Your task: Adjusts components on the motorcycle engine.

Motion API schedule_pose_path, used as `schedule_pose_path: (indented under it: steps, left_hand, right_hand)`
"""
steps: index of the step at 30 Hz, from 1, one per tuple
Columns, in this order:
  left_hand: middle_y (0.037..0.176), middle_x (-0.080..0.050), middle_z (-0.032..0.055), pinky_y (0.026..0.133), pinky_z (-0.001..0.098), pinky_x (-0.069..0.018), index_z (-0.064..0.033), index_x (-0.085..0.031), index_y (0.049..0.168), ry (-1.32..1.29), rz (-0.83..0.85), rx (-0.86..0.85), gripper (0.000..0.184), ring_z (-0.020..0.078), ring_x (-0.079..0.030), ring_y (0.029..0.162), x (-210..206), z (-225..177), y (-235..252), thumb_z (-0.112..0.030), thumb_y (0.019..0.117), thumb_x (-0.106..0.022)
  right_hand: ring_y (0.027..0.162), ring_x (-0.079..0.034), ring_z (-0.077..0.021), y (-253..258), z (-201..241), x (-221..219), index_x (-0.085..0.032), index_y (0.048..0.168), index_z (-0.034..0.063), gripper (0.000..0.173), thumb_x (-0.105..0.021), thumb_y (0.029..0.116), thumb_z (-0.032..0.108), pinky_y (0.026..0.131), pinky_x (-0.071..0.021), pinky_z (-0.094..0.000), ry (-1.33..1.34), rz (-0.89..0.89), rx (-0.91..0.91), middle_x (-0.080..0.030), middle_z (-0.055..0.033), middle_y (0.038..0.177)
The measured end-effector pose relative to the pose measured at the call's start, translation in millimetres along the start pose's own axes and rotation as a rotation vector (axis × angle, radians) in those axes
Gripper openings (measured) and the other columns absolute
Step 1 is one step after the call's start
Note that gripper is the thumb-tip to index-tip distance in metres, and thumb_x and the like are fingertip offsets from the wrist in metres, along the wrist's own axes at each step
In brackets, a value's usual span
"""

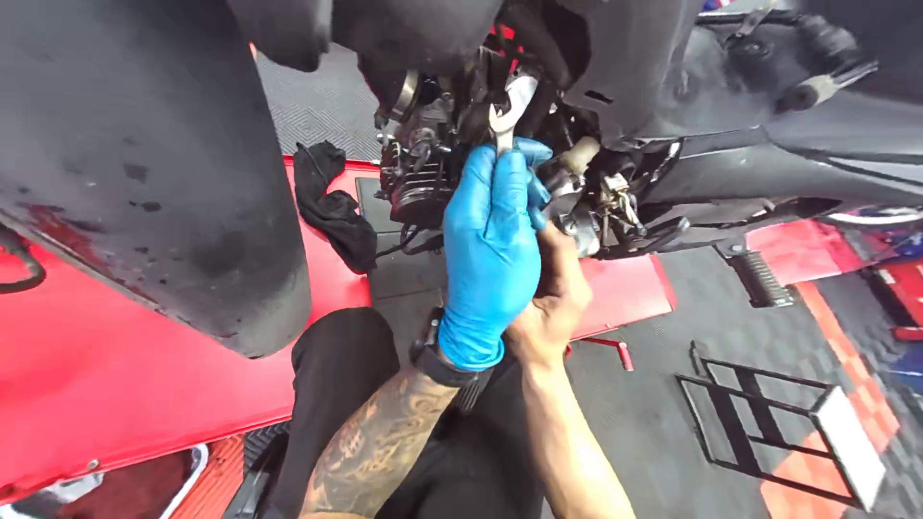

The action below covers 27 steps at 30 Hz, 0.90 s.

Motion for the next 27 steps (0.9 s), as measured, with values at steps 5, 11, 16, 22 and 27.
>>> schedule_pose_path:
  steps: [5,11,16,22,27]
  left_hand:
    - [0.112,-0.070,0.0174,0.079,0.0333,-0.0633,0.0071,-0.053,0.135,-0.264,0.194,0.210,0.037,0.0206,-0.072,0.085,-8,8,3,-0.005,0.1115,-0.028]
    - [0.102,-0.073,0.0107,0.062,0.0240,-0.0595,-0.0013,-0.060,0.132,-0.190,0.273,0.299,0.027,0.0135,-0.070,0.074,8,9,12,-0.011,0.1092,-0.049]
    - [0.083,-0.073,0.0066,0.061,0.0250,-0.0612,0.0026,-0.064,0.110,-0.184,0.795,0.366,0.011,0.0121,-0.071,0.070,9,10,10,-0.002,0.1034,-0.055]
    - [0.082,-0.071,0.0020,0.061,0.0230,-0.0605,-0.0013,-0.066,0.102,-0.237,0.907,0.443,0.017,0.0075,-0.068,0.067,5,33,1,0.001,0.1047,-0.050]
    - [0.075,-0.069,0.0032,0.057,0.0246,-0.0599,0.0029,-0.066,0.100,-0.167,1.060,0.387,0.016,0.0084,-0.066,0.060,10,37,-3,0.003,0.1031,-0.050]
  right_hand:
    - [0.080,-0.074,-0.0084,-8,4,8,-0.053,0.132,-0.0175,0.043,-0.066,0.0950,0.000,0.074,-0.0651,-0.0258,-0.003,-0.073,-0.071,-0.076,-0.0106,0.095]
    - [0.068,-0.071,-0.0140,5,31,40,-0.065,0.110,-0.0030,0.015,-0.061,0.0963,0.002,0.060,-0.0658,-0.0334,0.013,-0.216,0.088,-0.072,-0.0055,0.090]
    - [0.067,-0.069,-0.0133,44,55,69,-0.054,0.123,0.0011,0.024,-0.056,0.0998,0.008,0.057,-0.0636,-0.0341,0.081,-0.350,0.201,-0.067,0.0003,0.089]
    - [0.095,-0.071,-0.0186,40,54,9,-0.075,0.107,-0.0038,0.019,-0.064,0.0940,0.006,0.081,-0.0604,-0.0352,-0.197,-0.114,0.236,-0.074,-0.0117,0.101]
    - [0.081,-0.069,-0.0126,33,34,4,-0.062,0.108,-0.0008,0.020,-0.069,0.0894,0.002,0.070,-0.0620,-0.0305,-0.169,-0.125,0.047,-0.069,-0.0059,0.094]
Point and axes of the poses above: each hand's wrist, its own y-axis towards the middle knuckle, its own x-axis out of the back of the hand, z = x × y, the point moved 7 cm from there along y, towards the middle knuckle
